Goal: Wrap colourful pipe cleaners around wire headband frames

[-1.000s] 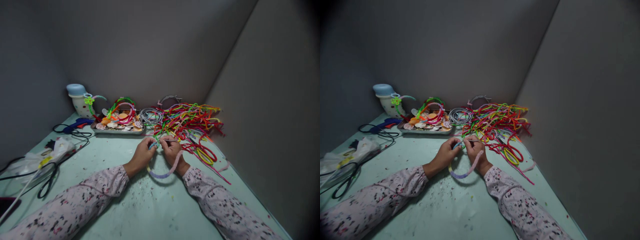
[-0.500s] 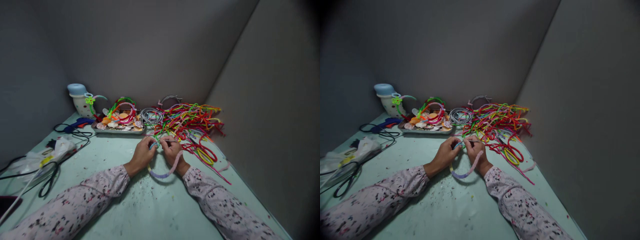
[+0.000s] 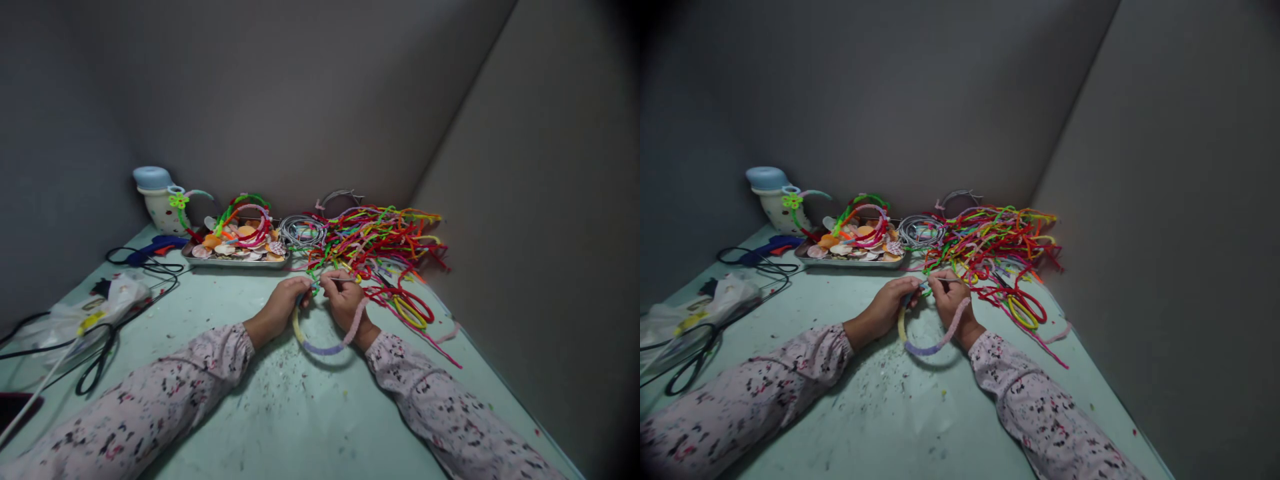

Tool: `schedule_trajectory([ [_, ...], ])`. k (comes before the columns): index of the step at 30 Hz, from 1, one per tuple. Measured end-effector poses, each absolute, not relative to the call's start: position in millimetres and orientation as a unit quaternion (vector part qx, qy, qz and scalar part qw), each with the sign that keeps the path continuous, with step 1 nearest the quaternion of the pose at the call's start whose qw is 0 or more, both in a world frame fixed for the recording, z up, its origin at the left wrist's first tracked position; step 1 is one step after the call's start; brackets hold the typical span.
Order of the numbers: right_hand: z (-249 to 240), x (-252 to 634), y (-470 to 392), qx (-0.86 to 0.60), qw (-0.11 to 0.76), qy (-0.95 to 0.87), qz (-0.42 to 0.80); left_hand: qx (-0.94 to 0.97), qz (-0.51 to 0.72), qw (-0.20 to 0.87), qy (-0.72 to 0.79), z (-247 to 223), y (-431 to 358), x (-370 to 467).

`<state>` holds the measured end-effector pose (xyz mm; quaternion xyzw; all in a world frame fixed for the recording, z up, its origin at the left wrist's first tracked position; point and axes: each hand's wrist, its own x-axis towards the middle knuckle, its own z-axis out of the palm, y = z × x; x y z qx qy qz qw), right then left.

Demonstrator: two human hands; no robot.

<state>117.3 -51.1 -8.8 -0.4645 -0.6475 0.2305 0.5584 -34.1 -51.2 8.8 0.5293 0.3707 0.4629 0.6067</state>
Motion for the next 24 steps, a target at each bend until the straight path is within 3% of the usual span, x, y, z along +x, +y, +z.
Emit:
schedule_trajectory([
  [12,-8.6,116.5,-51.3,-0.454,0.566,-0.645,0.239,0.407,0.447,0.727,0.324,12.6,-52.4,-34.2],
  [24,-7.3,117.0,-51.0,-0.472,0.560,-0.644,0.221,0.429,0.454,0.705,0.336,12.6,-54.1,-33.3],
])
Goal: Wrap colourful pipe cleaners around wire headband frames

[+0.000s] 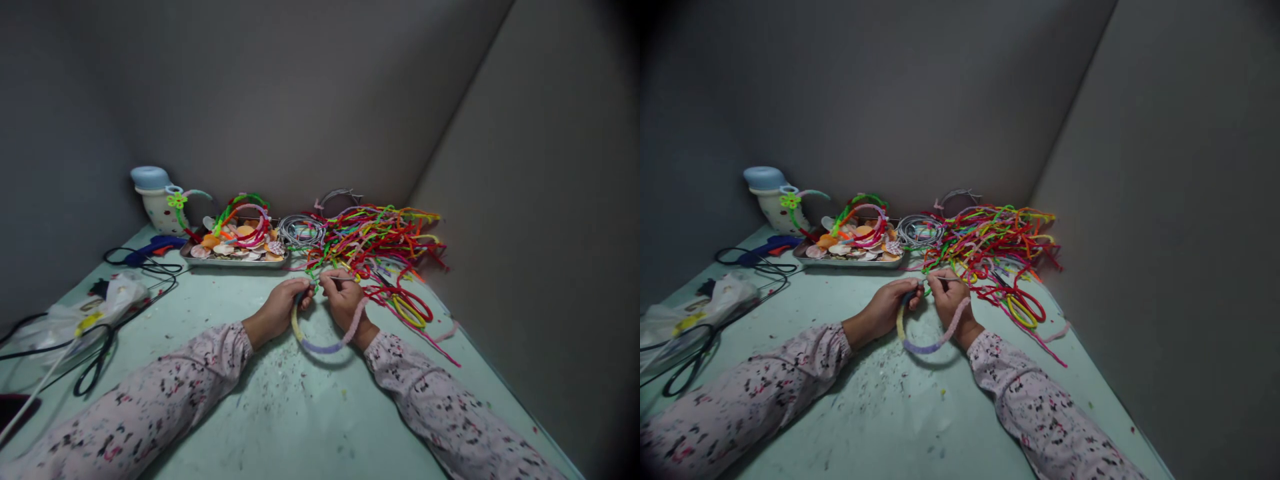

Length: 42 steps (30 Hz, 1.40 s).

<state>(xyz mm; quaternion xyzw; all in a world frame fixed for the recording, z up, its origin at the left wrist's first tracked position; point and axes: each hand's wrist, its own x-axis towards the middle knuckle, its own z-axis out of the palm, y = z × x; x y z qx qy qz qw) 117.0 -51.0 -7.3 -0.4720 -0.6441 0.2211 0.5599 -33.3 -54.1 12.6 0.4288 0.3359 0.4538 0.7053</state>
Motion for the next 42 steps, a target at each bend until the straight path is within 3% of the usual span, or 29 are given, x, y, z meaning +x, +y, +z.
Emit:
schedule_trajectory([
  [10,0,115,-56,-0.478,0.526,-0.687,0.153,0.652,0.456,0.377,0.475,1,-53,-34],
  [20,1,114,-57,-0.484,0.526,-0.684,0.149,0.682,0.455,0.221,0.527,10,-58,-35],
  [32,0,114,-56,-0.490,0.523,-0.680,0.154,0.666,0.472,0.246,0.523,9,-59,-35],
  [42,0,115,-57,-0.479,0.526,-0.682,0.168,0.591,0.501,0.410,0.481,9,-55,-36],
])
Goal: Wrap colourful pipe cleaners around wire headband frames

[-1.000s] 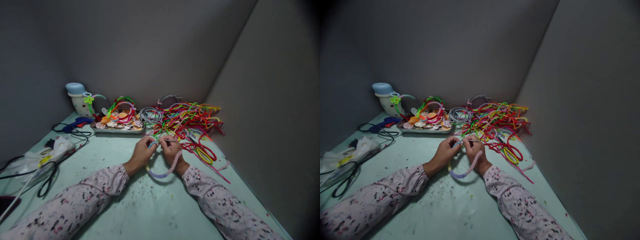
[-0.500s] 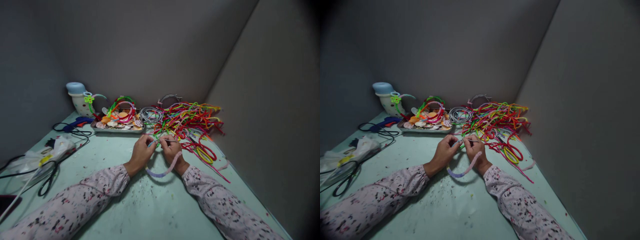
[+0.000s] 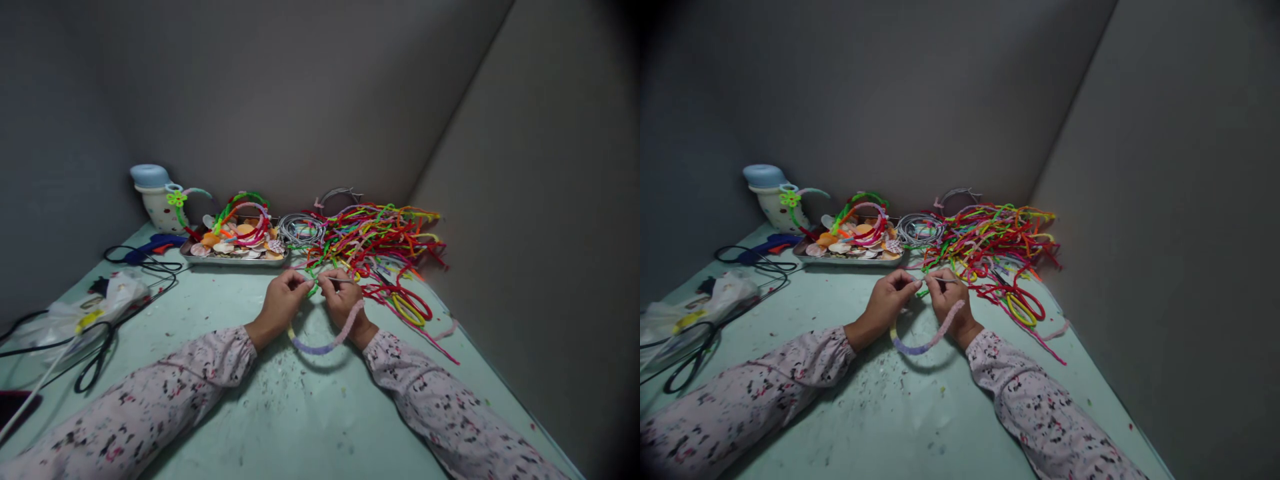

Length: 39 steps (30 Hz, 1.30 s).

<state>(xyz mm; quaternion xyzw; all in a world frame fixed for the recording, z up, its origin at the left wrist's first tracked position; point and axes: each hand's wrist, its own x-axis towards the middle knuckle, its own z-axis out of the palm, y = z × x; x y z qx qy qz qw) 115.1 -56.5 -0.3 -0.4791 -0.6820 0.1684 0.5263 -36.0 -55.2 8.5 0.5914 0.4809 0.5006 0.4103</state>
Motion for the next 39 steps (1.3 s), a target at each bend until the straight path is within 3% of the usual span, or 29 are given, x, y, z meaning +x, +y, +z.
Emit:
schedule_trajectory([
  [6,0.1,115.2,-56.8,-0.474,0.534,-0.678,0.177,0.560,0.499,0.471,0.464,8.0,-53.8,-36.5],
  [19,-3.6,116.3,-54.8,-0.476,0.541,-0.663,0.202,0.576,0.497,0.469,0.450,9.0,-54.3,-37.6],
  [39,-4.2,116.3,-55.9,-0.431,0.541,-0.694,0.202,0.442,0.458,0.667,0.388,9.0,-46.0,-39.7],
])
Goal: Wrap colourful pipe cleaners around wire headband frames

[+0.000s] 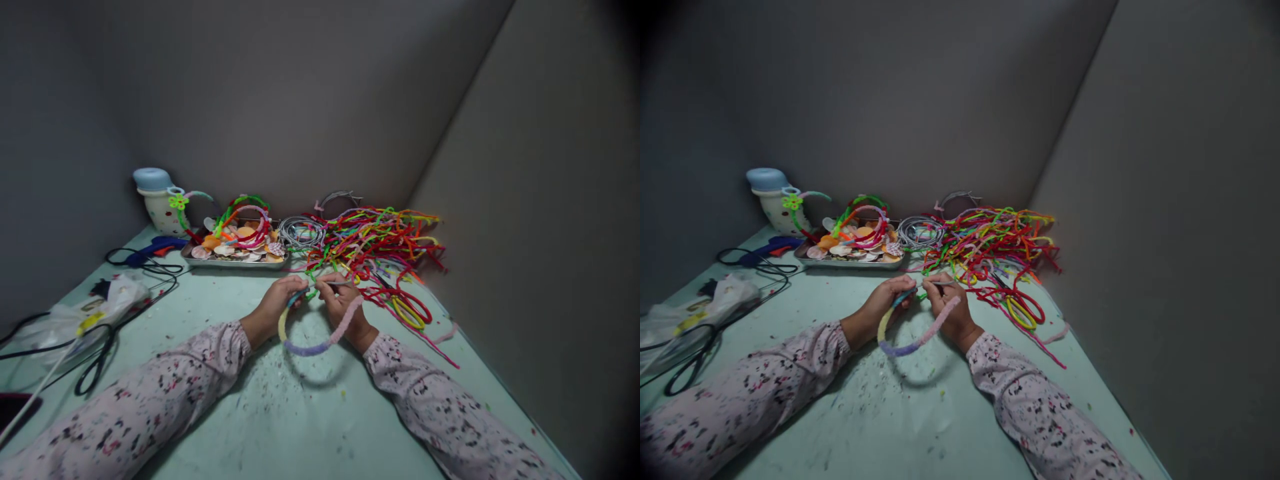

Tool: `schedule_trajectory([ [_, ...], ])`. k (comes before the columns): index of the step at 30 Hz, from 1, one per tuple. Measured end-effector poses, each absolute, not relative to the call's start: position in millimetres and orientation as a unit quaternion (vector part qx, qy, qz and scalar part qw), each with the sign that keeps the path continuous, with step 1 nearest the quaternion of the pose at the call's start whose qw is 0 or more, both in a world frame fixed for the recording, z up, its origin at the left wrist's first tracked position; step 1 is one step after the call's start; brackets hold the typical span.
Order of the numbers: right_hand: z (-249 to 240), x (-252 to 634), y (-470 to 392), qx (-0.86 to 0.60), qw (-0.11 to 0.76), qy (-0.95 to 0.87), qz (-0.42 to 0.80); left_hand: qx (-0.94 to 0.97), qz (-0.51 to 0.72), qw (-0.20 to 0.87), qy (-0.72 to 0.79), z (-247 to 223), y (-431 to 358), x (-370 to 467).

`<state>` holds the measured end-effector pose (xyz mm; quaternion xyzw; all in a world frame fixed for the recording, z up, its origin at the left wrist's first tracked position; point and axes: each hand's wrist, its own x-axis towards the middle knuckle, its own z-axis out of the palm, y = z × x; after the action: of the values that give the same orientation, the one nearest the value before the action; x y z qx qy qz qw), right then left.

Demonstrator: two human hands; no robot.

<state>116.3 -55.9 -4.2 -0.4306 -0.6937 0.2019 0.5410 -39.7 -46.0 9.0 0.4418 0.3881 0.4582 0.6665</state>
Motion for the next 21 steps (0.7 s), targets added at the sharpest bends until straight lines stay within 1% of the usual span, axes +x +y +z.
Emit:
schedule_trajectory([
  [4,-4,116,-56,-0.437,0.546,-0.682,0.212,0.452,0.456,0.666,0.380,16,-51,-37],
  [9,-4,118,-55,-0.466,0.549,-0.658,0.218,0.446,0.498,0.645,0.370,17,-54,-33],
  [12,-3,118,-54,-0.476,0.551,-0.651,0.214,0.475,0.527,0.589,0.387,11,-52,-33],
  [15,-3,118,-53,-0.484,0.551,-0.645,0.214,0.523,0.548,0.510,0.408,6,-51,-33],
  [18,-3,118,-53,-0.487,0.551,-0.643,0.214,0.573,0.547,0.442,0.420,7,-54,-33],
  [21,-2,118,-53,-0.485,0.551,-0.646,0.209,0.601,0.538,0.403,0.432,9,-56,-33],
])
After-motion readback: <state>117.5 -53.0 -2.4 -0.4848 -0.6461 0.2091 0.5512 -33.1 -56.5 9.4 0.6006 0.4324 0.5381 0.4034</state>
